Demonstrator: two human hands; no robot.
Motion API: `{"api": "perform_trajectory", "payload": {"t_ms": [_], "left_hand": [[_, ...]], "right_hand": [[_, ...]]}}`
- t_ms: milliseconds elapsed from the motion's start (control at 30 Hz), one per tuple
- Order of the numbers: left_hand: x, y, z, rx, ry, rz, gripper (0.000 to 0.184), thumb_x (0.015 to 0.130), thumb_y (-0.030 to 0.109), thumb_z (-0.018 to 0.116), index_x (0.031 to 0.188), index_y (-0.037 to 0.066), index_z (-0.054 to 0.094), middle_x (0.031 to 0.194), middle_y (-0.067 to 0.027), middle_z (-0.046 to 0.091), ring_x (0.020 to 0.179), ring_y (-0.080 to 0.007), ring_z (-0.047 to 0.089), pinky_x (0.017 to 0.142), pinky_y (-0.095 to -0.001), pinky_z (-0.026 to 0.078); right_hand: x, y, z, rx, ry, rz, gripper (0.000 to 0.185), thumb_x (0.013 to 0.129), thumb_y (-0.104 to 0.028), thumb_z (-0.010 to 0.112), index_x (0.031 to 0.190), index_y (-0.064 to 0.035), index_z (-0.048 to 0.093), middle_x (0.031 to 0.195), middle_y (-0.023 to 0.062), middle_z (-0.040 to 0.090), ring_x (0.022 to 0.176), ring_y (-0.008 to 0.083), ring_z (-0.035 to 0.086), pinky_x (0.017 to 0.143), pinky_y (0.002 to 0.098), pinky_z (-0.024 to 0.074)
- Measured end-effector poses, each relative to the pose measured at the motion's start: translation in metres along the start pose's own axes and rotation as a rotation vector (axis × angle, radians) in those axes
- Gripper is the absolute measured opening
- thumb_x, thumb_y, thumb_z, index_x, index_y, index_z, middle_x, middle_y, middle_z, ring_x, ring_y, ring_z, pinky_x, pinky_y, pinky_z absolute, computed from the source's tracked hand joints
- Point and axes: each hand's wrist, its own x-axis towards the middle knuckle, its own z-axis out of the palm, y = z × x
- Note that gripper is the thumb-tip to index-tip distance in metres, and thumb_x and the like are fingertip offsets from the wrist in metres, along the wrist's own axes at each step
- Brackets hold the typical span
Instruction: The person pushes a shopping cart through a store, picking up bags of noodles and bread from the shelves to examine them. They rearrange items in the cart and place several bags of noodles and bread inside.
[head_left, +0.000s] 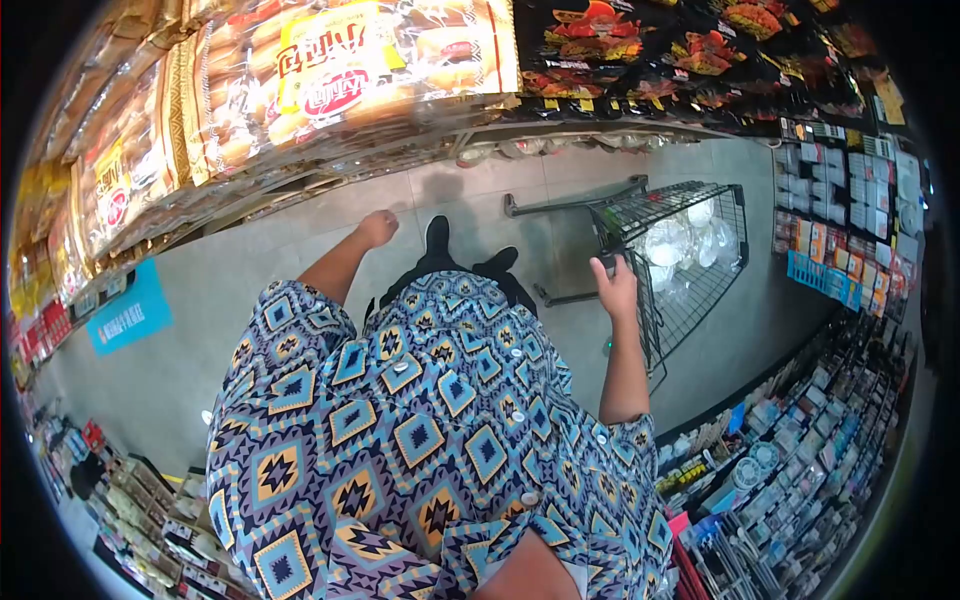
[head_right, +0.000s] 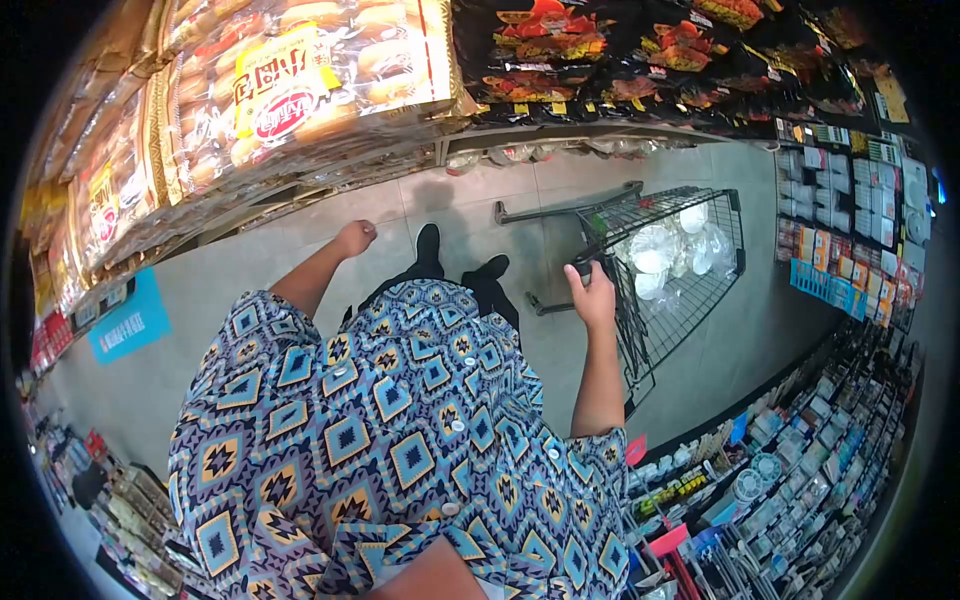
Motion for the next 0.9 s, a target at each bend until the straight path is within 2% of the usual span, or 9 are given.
{"api": "perform_trajectory", "payload": {"t_ms": [167,267,400,467,533,567,667,700,900], "left_hand": [[0.028,0.035,0.016,-0.167,-0.025,0.119,0.028,0.083,0.028,0.056,0.093,0.005,0.066,0.097,-0.0208,0.065,0.094,-0.0371,0.061,0.083,-0.0412,0.048],[0.029,0.035,0.025,-0.269,-0.049,0.088,0.028,0.083,0.029,0.056,0.096,0.006,0.067,0.096,-0.0196,0.066,0.094,-0.0360,0.061,0.083,-0.0401,0.048],[0.007,0.038,0.022,-0.235,-0.026,0.041,0.028,0.084,0.029,0.056,0.095,0.007,0.068,0.098,-0.0189,0.066,0.095,-0.0345,0.062,0.085,-0.0393,0.048],[-0.001,0.023,0.032,-0.252,0.002,-0.026,0.028,0.083,0.030,0.056,0.094,0.007,0.068,0.100,-0.0185,0.066,0.095,-0.0340,0.062,0.086,-0.0382,0.048],[-0.010,0.010,0.043,-0.215,0.031,-0.034,0.027,0.082,0.030,0.057,0.093,0.008,0.068,0.100,-0.0185,0.066,0.094,-0.0338,0.062,0.086,-0.0379,0.048],[-0.018,-0.004,0.041,-0.180,0.064,-0.047,0.027,0.081,0.030,0.058,0.092,0.008,0.069,0.100,-0.0185,0.067,0.093,-0.0336,0.063,0.086,-0.0376,0.049],[-0.001,-0.062,0.051,-0.277,0.099,-0.073,0.024,0.077,0.027,0.059,0.088,0.009,0.070,0.093,-0.0168,0.068,0.088,-0.0308,0.065,0.081,-0.0384,0.051],[-0.018,-0.058,0.053,-0.318,0.107,-0.153,0.023,0.077,0.026,0.058,0.087,0.008,0.070,0.090,-0.0168,0.068,0.086,-0.0314,0.065,0.080,-0.0387,0.051],[-0.077,-0.054,0.060,-0.394,0.216,-0.252,0.025,0.078,0.028,0.058,0.087,0.007,0.069,0.093,-0.0178,0.068,0.090,-0.0333,0.064,0.083,-0.0395,0.050]], "right_hand": [[-0.014,-0.011,0.012,0.003,-0.016,0.008,0.044,0.083,-0.042,0.066,0.095,0.0000,0.060,0.083,0.0219,0.065,0.081,0.0415,0.062,0.069,0.0431,0.0490],[-0.020,-0.021,0.022,-0.021,0.009,-0.004,0.044,0.083,-0.042,0.066,0.094,-0.0002,0.060,0.084,0.0222,0.065,0.081,0.0417,0.062,0.069,0.0438,0.0491],[-0.017,-0.032,0.021,0.000,0.028,-0.011,0.046,0.082,-0.044,0.065,0.095,-0.0006,0.060,0.086,0.0231,0.065,0.084,0.0423,0.061,0.071,0.0460,0.0486],[-0.011,-0.029,0.021,0.024,0.012,0.005,0.047,0.082,-0.046,0.064,0.096,-0.0008,0.060,0.087,0.0238,0.064,0.085,0.0428,0.061,0.072,0.0470,0.0482],[0.001,-0.026,0.030,-0.011,0.070,-0.027,0.051,0.084,-0.046,0.062,0.106,0.0002,0.059,0.089,0.0253,0.065,0.086,0.0437,0.061,0.073,0.0451,0.0485],[0.005,-0.031,0.024,-0.012,-0.002,0.014,0.052,0.084,-0.047,0.061,0.108,-0.0012,0.060,0.093,0.0259,0.064,0.090,0.0442,0.060,0.076,0.0452,0.0483],[0.047,-0.060,0.050,-0.012,-0.006,0.045,0.063,0.082,-0.055,0.057,0.117,-0.0025,0.056,0.103,0.0255,0.063,0.101,0.0425,0.058,0.086,0.0459,0.0456],[0.047,-0.065,0.047,0.017,-0.027,0.045,0.063,0.083,-0.055,0.057,0.117,-0.0025,0.056,0.103,0.0253,0.063,0.101,0.0425,0.058,0.086,0.0460,0.0454],[0.068,-0.059,0.050,-0.070,0.021,0.037,0.064,0.084,-0.052,0.058,0.118,0.0011,0.057,0.109,0.0264,0.061,0.105,0.0415,0.057,0.089,0.0435,0.0443]]}}
